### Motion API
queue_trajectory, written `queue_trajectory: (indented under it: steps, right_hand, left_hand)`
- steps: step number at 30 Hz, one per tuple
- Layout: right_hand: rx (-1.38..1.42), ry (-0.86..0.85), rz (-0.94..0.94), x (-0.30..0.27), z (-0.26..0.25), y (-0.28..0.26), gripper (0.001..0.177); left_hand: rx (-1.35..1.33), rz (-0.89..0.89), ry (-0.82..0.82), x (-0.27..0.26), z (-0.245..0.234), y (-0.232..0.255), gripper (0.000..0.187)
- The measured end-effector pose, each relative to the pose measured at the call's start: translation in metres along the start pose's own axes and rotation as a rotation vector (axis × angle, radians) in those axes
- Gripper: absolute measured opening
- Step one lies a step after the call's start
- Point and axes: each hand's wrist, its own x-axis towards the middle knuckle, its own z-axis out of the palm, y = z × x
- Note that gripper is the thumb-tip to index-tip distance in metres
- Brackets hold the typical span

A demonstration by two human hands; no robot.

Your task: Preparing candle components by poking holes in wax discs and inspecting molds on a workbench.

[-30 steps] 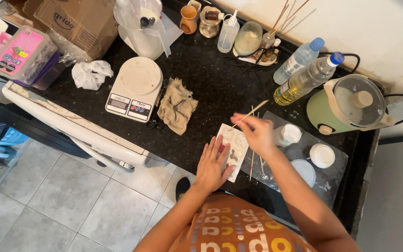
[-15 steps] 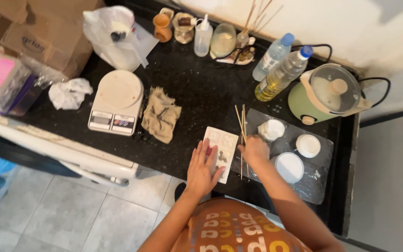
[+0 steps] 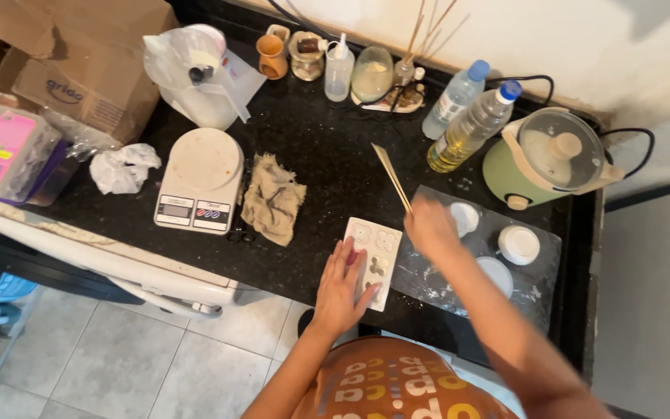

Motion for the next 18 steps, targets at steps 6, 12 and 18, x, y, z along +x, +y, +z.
queue_trajectory:
  steps: [6,12,18]
  right_hand:
    - [-0.207,0.116,-0.373,0.142,0.055,-0.032,0.025]
    - [-0.06,0.109,-0.339,0.108,0.025,-0.059,0.038]
    - [0.289,-0.092,-0.213,0.074,0.091,0.026,0.031]
  left_hand:
    - [-0.338,-0.245,0.121,0.011,0.001,-0.027,0.048]
    - [-0.38,-0.486,0.036,0.034,0.053,-0.105,0.034]
    - [-0.395,-0.626,-0.051,0.066,0.045,-0.099,0.018]
